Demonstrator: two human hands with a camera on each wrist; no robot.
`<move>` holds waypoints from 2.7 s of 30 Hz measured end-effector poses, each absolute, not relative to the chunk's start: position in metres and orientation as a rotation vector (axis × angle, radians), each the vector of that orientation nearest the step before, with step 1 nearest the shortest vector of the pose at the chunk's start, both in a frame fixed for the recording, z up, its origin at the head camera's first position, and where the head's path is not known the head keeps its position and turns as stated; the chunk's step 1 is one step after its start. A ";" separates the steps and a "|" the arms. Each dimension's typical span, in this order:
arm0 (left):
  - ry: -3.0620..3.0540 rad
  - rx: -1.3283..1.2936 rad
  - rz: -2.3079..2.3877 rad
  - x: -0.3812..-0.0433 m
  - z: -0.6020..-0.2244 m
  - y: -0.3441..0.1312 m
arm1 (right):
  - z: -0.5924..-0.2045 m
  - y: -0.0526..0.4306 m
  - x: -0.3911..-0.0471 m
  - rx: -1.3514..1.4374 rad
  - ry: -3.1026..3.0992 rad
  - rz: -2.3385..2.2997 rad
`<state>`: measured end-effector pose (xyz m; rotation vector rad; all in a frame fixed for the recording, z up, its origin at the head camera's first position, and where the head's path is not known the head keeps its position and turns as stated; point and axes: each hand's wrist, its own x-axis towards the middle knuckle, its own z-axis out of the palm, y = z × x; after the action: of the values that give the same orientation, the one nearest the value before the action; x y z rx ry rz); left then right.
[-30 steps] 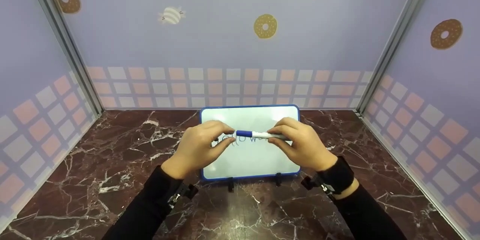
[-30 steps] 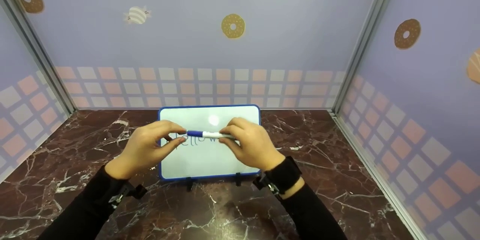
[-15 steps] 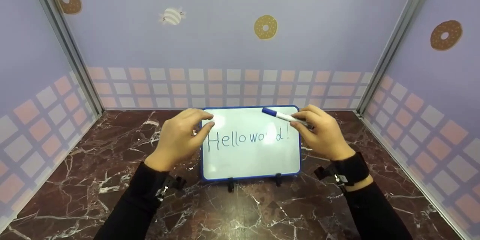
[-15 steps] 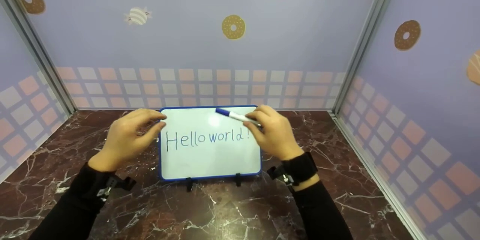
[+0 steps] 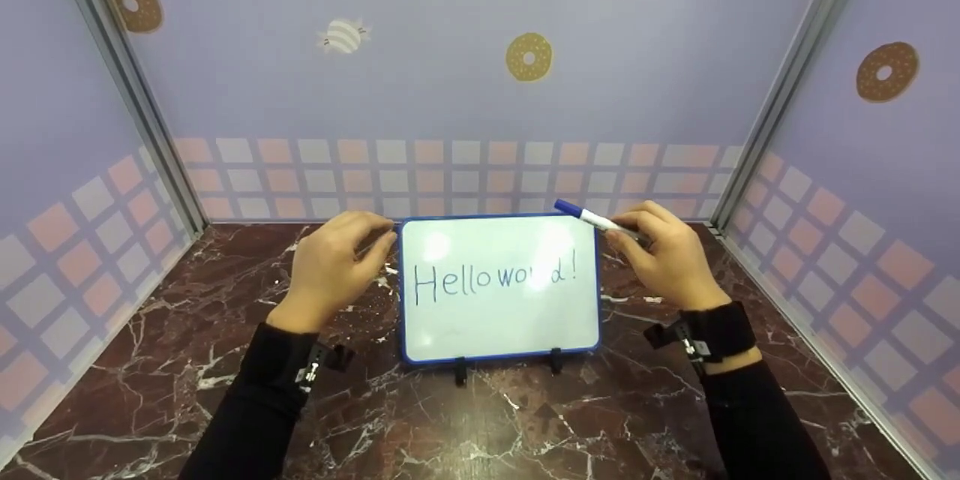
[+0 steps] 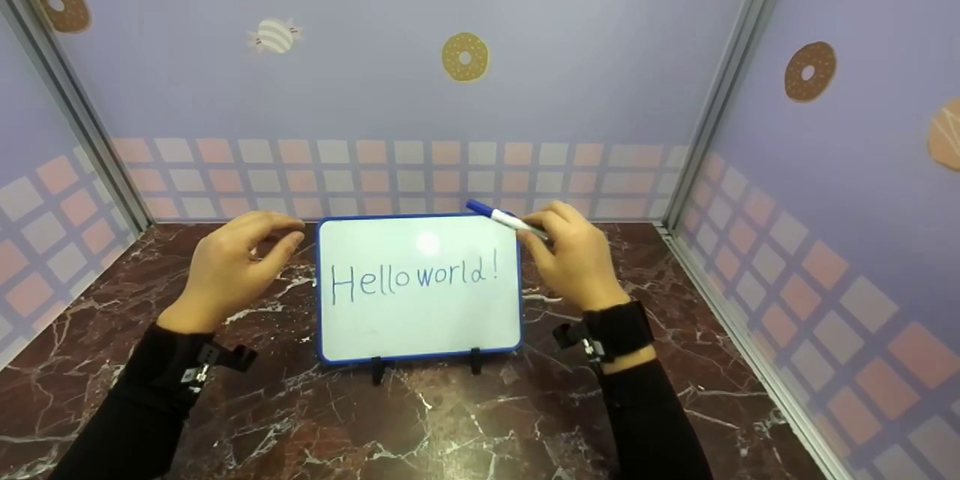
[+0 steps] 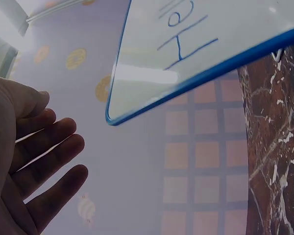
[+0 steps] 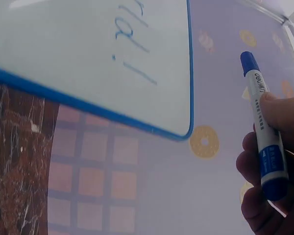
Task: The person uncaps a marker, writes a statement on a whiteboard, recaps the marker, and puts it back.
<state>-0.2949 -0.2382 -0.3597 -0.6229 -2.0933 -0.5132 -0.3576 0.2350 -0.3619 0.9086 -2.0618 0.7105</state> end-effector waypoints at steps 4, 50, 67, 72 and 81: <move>-2.134 -0.586 -0.511 -0.298 -0.363 -0.245 | -0.362 0.245 -0.362 0.802 -2.126 0.715; -2.650 -0.200 -0.549 -0.319 -0.408 -0.292 | -0.439 0.327 -0.415 0.316 -2.932 0.687; -2.793 -0.165 -0.518 -0.324 -0.429 -0.308 | -0.450 0.331 -0.424 0.310 -2.979 0.600; -2.818 -0.147 -0.521 -0.326 -0.435 -0.309 | -0.451 0.330 -0.423 0.291 -3.028 0.580; -2.853 -0.153 -0.466 -0.327 -0.440 -0.310 | -0.459 0.328 -0.427 0.291 -3.037 0.529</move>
<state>-0.3267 -0.3100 -0.4397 -0.1533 -2.8534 -0.4662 -0.4266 0.3279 -0.4590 0.2906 -3.0367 0.5286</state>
